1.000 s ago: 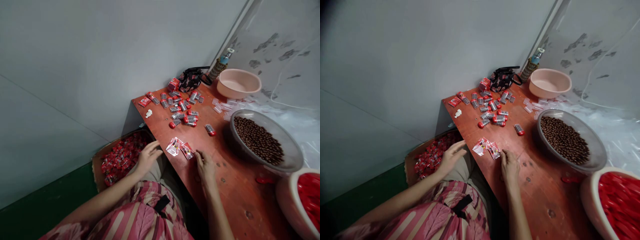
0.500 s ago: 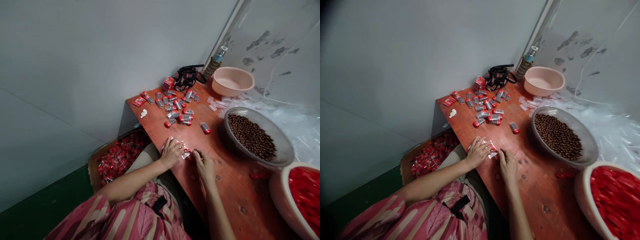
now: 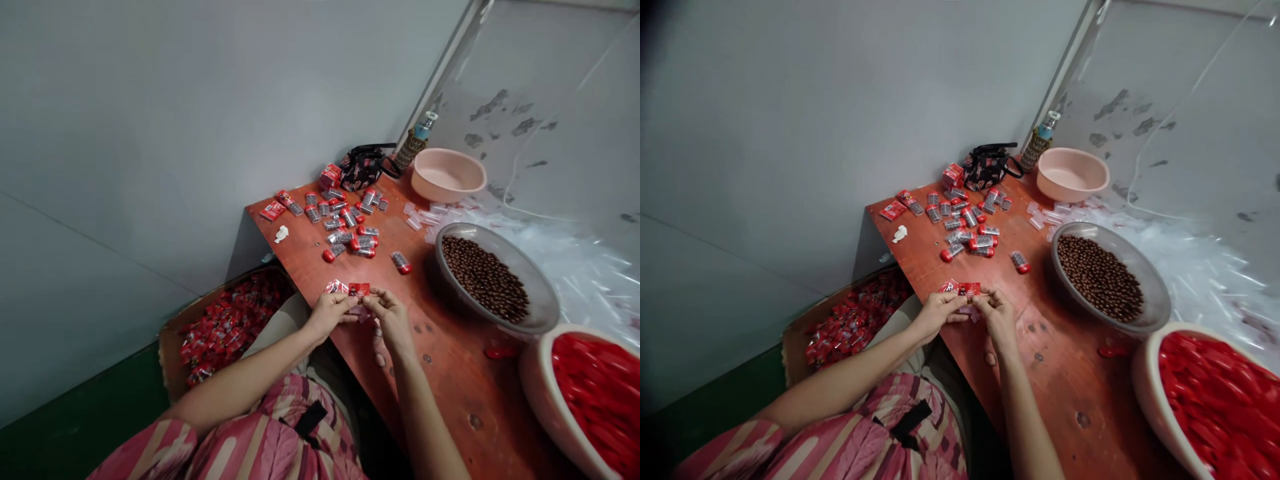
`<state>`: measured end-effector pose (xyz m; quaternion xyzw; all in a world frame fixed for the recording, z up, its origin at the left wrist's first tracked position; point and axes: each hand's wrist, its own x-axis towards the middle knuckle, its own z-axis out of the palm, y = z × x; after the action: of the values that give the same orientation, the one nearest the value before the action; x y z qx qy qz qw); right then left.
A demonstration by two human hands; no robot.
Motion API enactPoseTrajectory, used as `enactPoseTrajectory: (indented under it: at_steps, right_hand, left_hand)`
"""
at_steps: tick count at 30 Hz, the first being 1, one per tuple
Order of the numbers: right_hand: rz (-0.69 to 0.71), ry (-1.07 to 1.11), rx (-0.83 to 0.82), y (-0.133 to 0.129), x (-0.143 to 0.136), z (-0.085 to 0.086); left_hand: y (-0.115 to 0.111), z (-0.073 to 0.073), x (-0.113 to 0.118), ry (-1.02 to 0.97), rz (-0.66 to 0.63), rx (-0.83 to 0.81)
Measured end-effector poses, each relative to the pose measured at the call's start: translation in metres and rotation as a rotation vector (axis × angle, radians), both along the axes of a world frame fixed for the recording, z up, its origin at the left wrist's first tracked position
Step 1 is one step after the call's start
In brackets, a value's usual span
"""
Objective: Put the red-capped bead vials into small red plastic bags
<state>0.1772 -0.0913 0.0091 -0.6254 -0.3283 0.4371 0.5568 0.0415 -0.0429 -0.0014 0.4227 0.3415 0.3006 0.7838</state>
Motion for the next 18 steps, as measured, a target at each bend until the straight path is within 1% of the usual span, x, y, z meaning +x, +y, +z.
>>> enactPoseTrajectory:
  at_steps: [2,3,4,5,6,7,8,9,10,12,14,16,18]
  right_hand:
    - [0.076,-0.238,-0.021,0.008,0.01,-0.001]
    - [0.072,-0.416,-0.028,0.014,0.02,-0.001]
    - [0.056,-0.624,-0.03,0.021,0.032,0.0]
    - [0.005,-0.86,-0.035,0.03,0.047,0.001]
    - [0.001,-1.099,-0.032,0.039,0.062,0.002]
    - [0.084,-1.304,-0.026,0.048,0.078,0.004]
    - [0.202,-1.468,-0.029,0.057,0.093,0.005]
    - [0.319,-1.59,-0.042,0.065,0.107,0.007]
    - [0.432,-1.67,-0.071,0.072,0.119,0.008]
    - [0.617,-1.732,-0.158,0.081,0.138,0.01]
    - [0.719,-1.73,-0.239,0.083,0.151,0.011]
    - [0.744,-1.729,-0.291,0.077,0.158,0.011]
    - [0.675,-1.736,-0.325,0.065,0.158,0.011]
  left_hand:
    - [0.003,-0.003,0.001,0.002,0.049,-0.089]
    - [0.004,-0.004,0.0,0.022,0.065,-0.103]
    - [0.005,-0.005,-0.001,0.044,0.077,-0.109]
    - [0.006,-0.004,-0.003,0.061,0.089,-0.113]
    - [0.006,-0.004,-0.006,0.071,0.099,-0.12]
    - [0.006,-0.003,-0.008,0.074,0.105,-0.133]
    - [0.006,-0.002,-0.01,0.071,0.109,-0.153]
    - [0.006,0.0,-0.013,0.066,0.112,-0.178]
    - [0.006,0.001,-0.015,0.06,0.117,-0.206]
    - [0.007,0.003,-0.018,0.042,0.13,-0.257]
    - [0.009,0.004,-0.021,0.016,0.147,-0.299]
    - [0.012,0.004,-0.022,-0.017,0.167,-0.344]
    - [0.014,0.004,-0.021,-0.057,0.197,-0.4]
